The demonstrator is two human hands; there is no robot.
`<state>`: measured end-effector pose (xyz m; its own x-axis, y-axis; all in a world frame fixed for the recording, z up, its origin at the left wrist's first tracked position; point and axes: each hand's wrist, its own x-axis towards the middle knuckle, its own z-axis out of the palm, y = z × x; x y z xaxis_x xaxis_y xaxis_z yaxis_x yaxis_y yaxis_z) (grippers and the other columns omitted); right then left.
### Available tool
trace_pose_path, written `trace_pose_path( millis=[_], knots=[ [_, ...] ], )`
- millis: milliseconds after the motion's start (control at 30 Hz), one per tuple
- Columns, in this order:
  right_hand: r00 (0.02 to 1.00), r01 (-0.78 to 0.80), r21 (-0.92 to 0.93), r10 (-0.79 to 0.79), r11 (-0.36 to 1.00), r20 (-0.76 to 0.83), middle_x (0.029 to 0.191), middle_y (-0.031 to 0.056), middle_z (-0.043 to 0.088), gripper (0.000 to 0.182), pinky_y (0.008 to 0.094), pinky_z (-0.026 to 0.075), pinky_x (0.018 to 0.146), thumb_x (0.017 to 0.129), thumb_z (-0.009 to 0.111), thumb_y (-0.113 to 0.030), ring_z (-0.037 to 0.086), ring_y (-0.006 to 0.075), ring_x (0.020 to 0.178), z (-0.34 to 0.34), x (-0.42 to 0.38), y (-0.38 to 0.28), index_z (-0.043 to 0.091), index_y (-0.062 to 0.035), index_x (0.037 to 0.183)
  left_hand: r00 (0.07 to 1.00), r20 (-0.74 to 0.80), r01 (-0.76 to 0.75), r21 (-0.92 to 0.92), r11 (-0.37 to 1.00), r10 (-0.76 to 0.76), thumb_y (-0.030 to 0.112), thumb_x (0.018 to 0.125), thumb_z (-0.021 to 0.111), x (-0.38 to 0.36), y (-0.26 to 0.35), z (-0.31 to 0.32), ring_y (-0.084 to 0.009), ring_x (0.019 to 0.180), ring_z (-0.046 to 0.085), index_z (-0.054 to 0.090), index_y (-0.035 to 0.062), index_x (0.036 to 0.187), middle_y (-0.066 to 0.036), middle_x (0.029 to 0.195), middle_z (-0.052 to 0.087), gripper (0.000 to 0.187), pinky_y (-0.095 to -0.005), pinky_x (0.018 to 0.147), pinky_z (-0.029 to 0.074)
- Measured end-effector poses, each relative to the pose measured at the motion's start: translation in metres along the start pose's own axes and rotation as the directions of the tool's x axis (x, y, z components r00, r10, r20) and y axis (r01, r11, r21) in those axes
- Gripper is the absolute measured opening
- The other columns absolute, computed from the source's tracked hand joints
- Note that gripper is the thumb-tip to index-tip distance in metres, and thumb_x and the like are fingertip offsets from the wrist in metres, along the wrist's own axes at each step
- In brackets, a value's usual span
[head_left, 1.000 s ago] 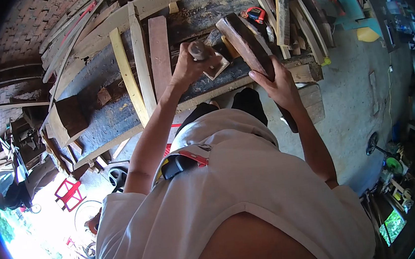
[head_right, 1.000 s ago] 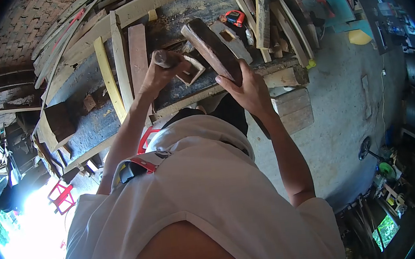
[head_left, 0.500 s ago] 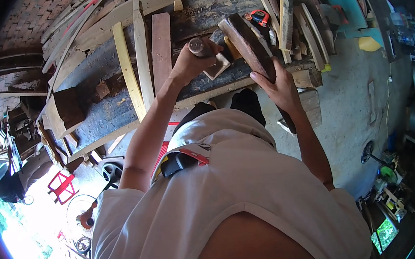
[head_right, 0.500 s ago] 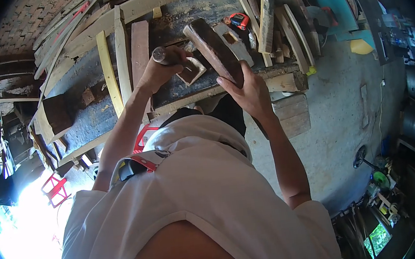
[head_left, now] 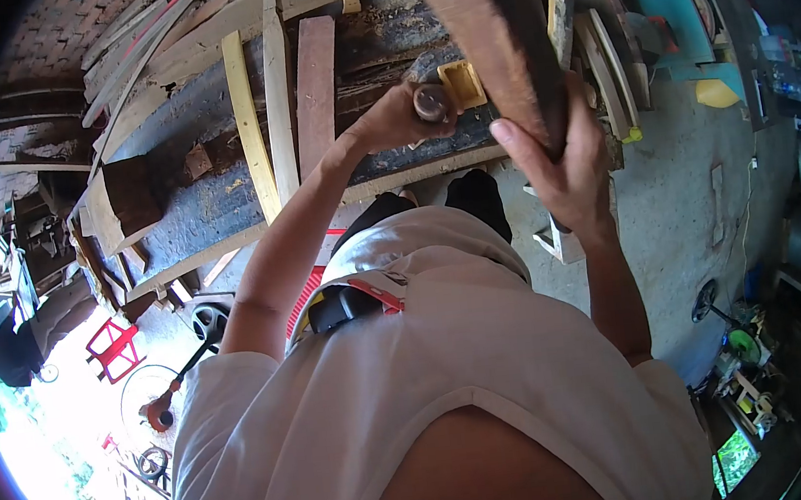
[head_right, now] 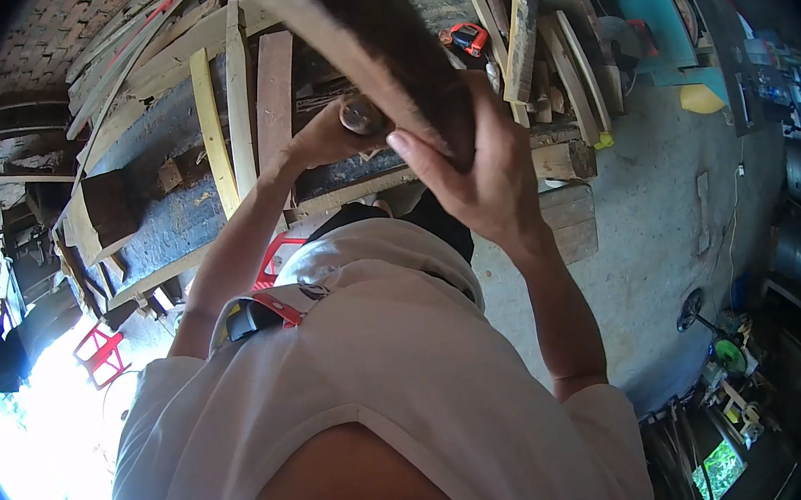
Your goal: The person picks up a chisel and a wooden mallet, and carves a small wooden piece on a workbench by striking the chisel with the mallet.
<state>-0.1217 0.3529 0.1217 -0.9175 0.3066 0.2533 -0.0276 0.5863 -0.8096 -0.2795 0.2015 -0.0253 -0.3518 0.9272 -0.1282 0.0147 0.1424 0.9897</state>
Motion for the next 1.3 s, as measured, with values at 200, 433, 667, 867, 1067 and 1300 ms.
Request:
trace_pose_path(
  millis=[200, 433, 667, 867, 1067, 1300],
  knots=[
    [0.962, 0.023, -0.338, 0.071, 0.941, 0.263, 0.074, 0.0228, 0.068, 0.052, 0.0431, 0.055, 0.059, 0.089, 0.074, -0.039, 0.071, 0.0400, 0.068, 0.013, -0.002, 0.032, 0.053, 0.0012, 0.114, 0.878, -0.166, -0.353, 0.408, 0.842, 0.449, 0.013, 0.078, 0.080, 0.002, 0.005, 0.013, -0.0212, 0.100, 0.071, 0.068, 0.0060, 0.119, -0.012, 0.108, 0.075, 0.042, -0.0337, 0.093, 0.054],
    [0.960, -0.089, -0.323, 0.168, 0.942, 0.226, 0.078, 0.0254, 0.069, 0.055, 0.0485, 0.055, 0.063, 0.089, 0.072, -0.044, 0.071, 0.0440, 0.073, 0.020, -0.015, 0.039, 0.054, 0.0021, 0.113, 0.919, -0.182, -0.281, 0.324, 0.904, 0.351, 0.009, 0.077, 0.079, -0.002, -0.003, 0.020, -0.0195, 0.095, 0.070, 0.071, 0.0063, 0.113, -0.008, 0.102, 0.075, 0.037, -0.0318, 0.090, 0.055],
    [0.950, -0.290, -0.058, 0.295, 0.955, 0.102, 0.097, 0.0259, 0.072, 0.057, 0.0442, 0.056, 0.078, 0.092, 0.070, -0.040, 0.073, 0.0408, 0.091, 0.011, -0.024, 0.053, 0.054, 0.0030, 0.126, 0.993, 0.058, -0.099, -0.120, 0.988, 0.107, 0.005, 0.078, 0.075, 0.006, -0.010, -0.039, -0.0123, 0.097, 0.068, 0.071, 0.0079, 0.097, -0.004, 0.104, 0.075, 0.020, -0.0298, 0.092, 0.053],
    [0.975, -0.195, -0.101, 0.204, 0.976, 0.092, 0.096, 0.0254, 0.072, 0.055, 0.0440, 0.056, 0.077, 0.092, 0.071, -0.037, 0.073, 0.0407, 0.090, 0.014, -0.034, 0.058, 0.054, 0.0036, 0.124, 0.956, 0.289, -0.061, 0.048, 0.997, 0.045, 0.007, 0.081, 0.073, 0.002, 0.008, -0.039, -0.0128, 0.103, 0.066, 0.067, 0.0099, 0.091, -0.005, 0.111, 0.074, 0.012, -0.0319, 0.091, 0.053],
    [0.965, -0.246, 0.059, 0.238, 0.967, 0.113, 0.094, 0.0237, 0.072, 0.050, 0.0408, 0.057, 0.074, 0.092, 0.072, -0.034, 0.075, 0.0345, 0.087, 0.001, -0.019, 0.008, 0.054, 0.0034, 0.119, 0.912, 0.409, -0.009, 0.061, 0.998, -0.017, 0.011, 0.079, 0.075, 0.006, 0.004, -0.030, -0.0133, 0.097, 0.065, 0.067, 0.0102, 0.091, -0.005, 0.111, 0.075, 0.014, -0.0329, 0.085, 0.053],
    [0.965, -0.049, -0.299, 0.122, 0.953, 0.232, 0.078, 0.0229, 0.069, 0.054, 0.0452, 0.056, 0.062, 0.091, 0.070, -0.041, 0.072, 0.0383, 0.069, 0.029, -0.031, 0.040, 0.055, 0.0024, 0.118, 0.960, 0.223, 0.087, 0.334, 0.938, -0.169, 0.023, 0.080, 0.084, -0.016, 0.011, -0.016, -0.0214, 0.110, 0.066, 0.069, 0.0057, 0.117, -0.009, 0.113, 0.071, 0.044, -0.0372, 0.101, 0.049]
  ],
)
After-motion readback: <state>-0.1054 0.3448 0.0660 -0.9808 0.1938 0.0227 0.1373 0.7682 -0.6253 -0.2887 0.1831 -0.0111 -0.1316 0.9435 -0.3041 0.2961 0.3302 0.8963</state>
